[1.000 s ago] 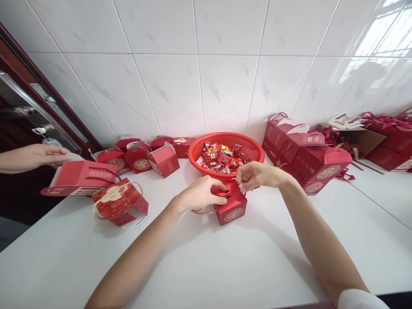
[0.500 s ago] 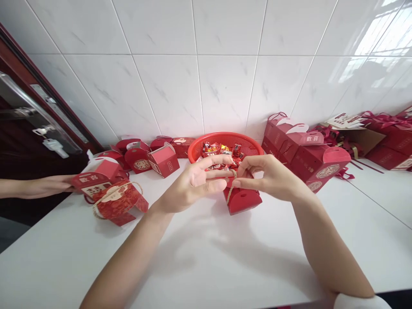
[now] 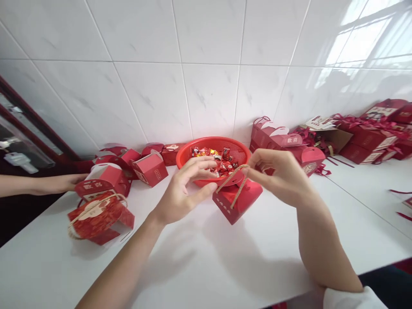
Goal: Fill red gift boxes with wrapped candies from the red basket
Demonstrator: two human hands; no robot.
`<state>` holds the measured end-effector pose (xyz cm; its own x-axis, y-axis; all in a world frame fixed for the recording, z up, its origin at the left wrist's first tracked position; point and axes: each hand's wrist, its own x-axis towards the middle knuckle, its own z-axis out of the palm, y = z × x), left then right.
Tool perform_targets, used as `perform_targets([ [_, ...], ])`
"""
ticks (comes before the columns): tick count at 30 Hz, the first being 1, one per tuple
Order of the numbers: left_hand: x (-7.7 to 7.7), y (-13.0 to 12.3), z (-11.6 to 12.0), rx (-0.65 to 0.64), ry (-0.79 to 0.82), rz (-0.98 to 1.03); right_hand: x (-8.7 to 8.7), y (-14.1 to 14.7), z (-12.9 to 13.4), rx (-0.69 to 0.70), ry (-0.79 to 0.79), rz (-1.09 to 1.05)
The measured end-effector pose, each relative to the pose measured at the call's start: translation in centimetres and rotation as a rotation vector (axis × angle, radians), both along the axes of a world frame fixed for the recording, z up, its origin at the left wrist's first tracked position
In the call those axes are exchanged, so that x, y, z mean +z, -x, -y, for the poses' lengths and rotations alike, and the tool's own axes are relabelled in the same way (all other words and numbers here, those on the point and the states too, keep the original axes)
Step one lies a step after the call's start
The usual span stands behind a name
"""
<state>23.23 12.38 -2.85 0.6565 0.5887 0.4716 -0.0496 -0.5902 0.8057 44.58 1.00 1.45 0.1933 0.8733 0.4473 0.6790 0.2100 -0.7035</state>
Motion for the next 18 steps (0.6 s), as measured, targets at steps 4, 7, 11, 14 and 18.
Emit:
perform_targets([
  [4,-0.7,0.2,-3.0,0.161,-0.105,-0.052,1.9,-2.9,3.5,-0.286,-0.504,-0.183],
  [7,-1.8,0.2,-5.4,0.287,-0.172,-0.164,2.8,-5.5,6.2,-0.629,-0.802,-0.236],
  [11,-3.8,-0.3,-7.2,0.271,-0.181,-0.324,2.8,-9.0,9.2,-0.818,-0.659,-0.252],
  [14,-4.8,-0.8,-7.7,0.180,-0.236,-0.393,1.7,-12.2,10.4,-0.842,-0.582,-0.194],
  [18,-5.3,-1.2,-7.7,0.174,-0.279,-0.430,-0.7,-17.8,9.9,-0.791,-0.515,-0.222],
])
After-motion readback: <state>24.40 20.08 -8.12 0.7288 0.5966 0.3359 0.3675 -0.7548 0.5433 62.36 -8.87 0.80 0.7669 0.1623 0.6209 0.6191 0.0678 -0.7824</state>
